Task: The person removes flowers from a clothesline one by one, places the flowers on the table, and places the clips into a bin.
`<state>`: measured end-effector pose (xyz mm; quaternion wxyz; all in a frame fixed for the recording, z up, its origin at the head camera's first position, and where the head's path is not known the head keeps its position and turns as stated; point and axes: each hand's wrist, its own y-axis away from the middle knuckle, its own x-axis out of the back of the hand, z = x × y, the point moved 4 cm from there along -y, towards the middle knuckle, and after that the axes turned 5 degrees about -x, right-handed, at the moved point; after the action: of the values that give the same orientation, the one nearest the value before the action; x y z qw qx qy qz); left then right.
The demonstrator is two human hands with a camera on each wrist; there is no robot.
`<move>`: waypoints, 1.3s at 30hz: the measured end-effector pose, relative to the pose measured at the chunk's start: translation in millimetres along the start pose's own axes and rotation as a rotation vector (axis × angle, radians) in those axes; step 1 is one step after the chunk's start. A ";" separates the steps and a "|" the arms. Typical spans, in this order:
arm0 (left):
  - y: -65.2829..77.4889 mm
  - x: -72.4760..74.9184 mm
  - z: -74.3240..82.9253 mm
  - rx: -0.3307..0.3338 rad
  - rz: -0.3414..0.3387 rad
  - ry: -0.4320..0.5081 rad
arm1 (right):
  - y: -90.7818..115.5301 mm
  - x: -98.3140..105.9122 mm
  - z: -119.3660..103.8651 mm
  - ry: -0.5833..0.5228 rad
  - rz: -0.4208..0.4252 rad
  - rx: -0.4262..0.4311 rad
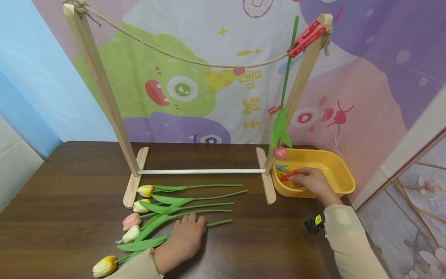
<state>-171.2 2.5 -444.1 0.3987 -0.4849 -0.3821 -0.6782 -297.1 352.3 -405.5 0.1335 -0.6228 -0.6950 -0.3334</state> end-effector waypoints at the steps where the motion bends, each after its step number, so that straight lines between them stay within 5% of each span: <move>1: -0.1 0.8 -0.5 -0.004 0.013 -0.002 | -0.9 -0.9 -0.8 0.023 0.009 -0.001; 13: -2.3 4.7 -1.5 -0.007 0.019 0.000 | -9.3 -11.6 -2.3 0.257 0.039 -0.063; 21: -3.2 6.6 -1.9 -0.017 0.040 -0.016 | -10.2 -14.5 -7.1 0.405 0.032 -0.010; 39: -4.6 10.4 -7.0 -0.029 0.076 -0.095 | -13.0 -17.5 -10.3 0.468 0.009 -0.048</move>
<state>-180.1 -3.8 -436.4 0.3984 -0.5363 -0.3722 -0.6443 -308.6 332.2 -412.3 0.2778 -0.5345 -0.6342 -0.4847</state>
